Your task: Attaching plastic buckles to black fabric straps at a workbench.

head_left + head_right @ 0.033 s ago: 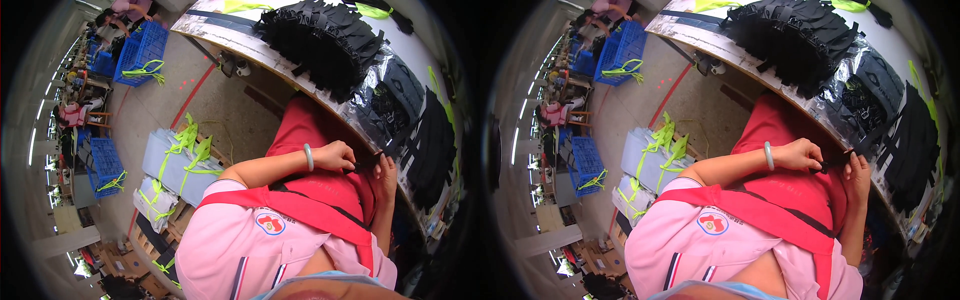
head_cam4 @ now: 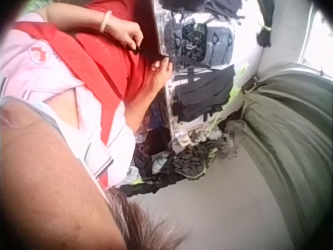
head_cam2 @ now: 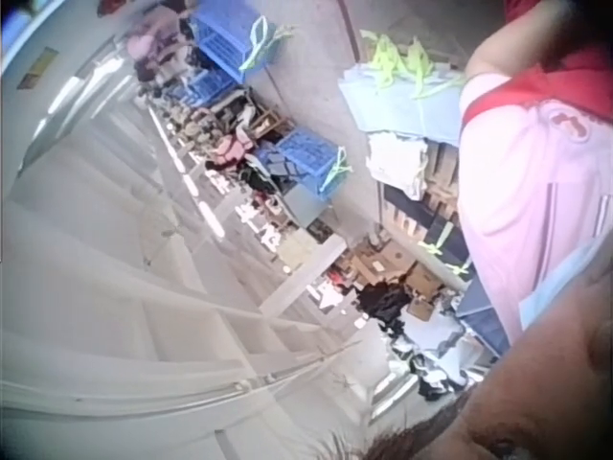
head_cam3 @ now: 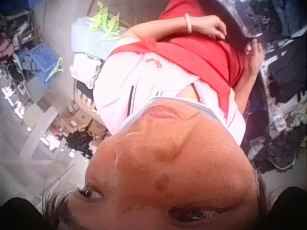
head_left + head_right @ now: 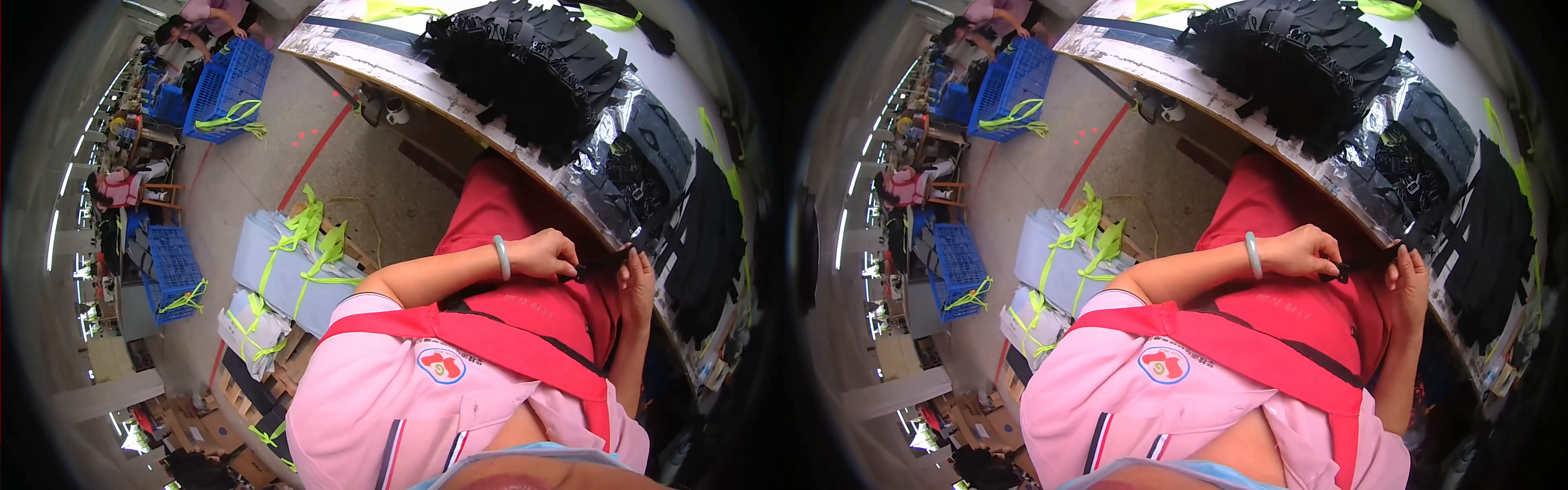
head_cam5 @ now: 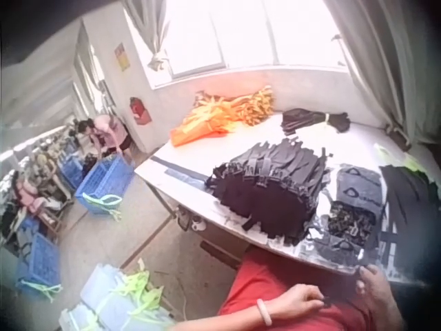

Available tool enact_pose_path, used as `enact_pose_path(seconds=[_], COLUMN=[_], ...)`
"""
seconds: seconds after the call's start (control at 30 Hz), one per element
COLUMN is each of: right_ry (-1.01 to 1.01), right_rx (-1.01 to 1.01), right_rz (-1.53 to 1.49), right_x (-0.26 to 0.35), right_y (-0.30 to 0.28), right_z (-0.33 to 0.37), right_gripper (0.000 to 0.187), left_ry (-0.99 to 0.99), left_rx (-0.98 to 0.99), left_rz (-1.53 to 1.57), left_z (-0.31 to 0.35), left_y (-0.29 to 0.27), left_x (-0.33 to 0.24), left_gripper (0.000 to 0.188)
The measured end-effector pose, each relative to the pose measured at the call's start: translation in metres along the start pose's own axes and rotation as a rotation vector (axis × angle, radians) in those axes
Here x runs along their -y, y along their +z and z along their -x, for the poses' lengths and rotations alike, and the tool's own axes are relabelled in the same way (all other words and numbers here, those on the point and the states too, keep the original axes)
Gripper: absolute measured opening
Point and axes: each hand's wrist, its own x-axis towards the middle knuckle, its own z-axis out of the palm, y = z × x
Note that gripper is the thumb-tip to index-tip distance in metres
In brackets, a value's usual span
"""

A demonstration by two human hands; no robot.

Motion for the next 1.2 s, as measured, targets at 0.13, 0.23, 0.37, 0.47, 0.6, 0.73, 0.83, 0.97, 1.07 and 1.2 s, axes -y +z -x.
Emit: enact_pose_path(seconds=[0.13, 0.23, 0.37, 0.47, 0.6, 0.73, 0.83, 0.97, 1.07, 1.2], right_ry=[-0.216, -0.316, -0.467, -0.266, 0.026, 0.055, 0.104, 0.107, 0.067, 0.072], right_rx=[-0.052, 0.142, -0.083, -0.165, 0.101, 0.275, 0.213, 0.187, 0.168, 0.172], right_rz=[-0.200, -0.453, -0.176, 0.341, 0.581, 0.457, 0.392, 0.320, 0.291, 0.226], right_x=[0.055, 0.115, 0.129, 0.096, 0.033, 0.003, 0.000, -0.005, -0.012, -0.021], right_y=[-0.041, -0.086, -0.072, -0.017, 0.085, 0.122, 0.121, 0.117, 0.112, 0.107], right_z=[-0.009, 0.002, 0.000, 0.003, -0.006, -0.016, -0.019, -0.023, -0.029, -0.032], right_gripper=[0.017, 0.021, 0.019, 0.014, 0.014, 0.019, 0.020, 0.020, 0.021, 0.021], left_ry=[0.021, -0.151, -0.115, -0.032, -0.188, -0.128, -0.128, -0.149, -0.165, -0.075], left_rx=[0.012, 0.059, -0.088, -0.441, -0.476, -0.533, -0.584, -0.554, -0.568, -0.606], left_rz=[-0.302, -0.420, -0.544, -0.304, 0.361, 0.464, 0.448, 0.374, 0.314, 0.257], left_z=[0.014, 0.024, 0.042, 0.028, 0.013, 0.012, 0.009, 0.009, 0.008, 0.005], left_y=[-0.029, -0.046, -0.060, -0.064, -0.064, -0.063, -0.058, -0.049, -0.038, -0.031], left_x=[-0.006, 0.003, 0.016, 0.000, -0.021, -0.028, -0.028, -0.017, -0.017, -0.012], left_gripper=[0.019, 0.021, 0.020, 0.019, 0.022, 0.020, 0.021, 0.020, 0.019, 0.019])
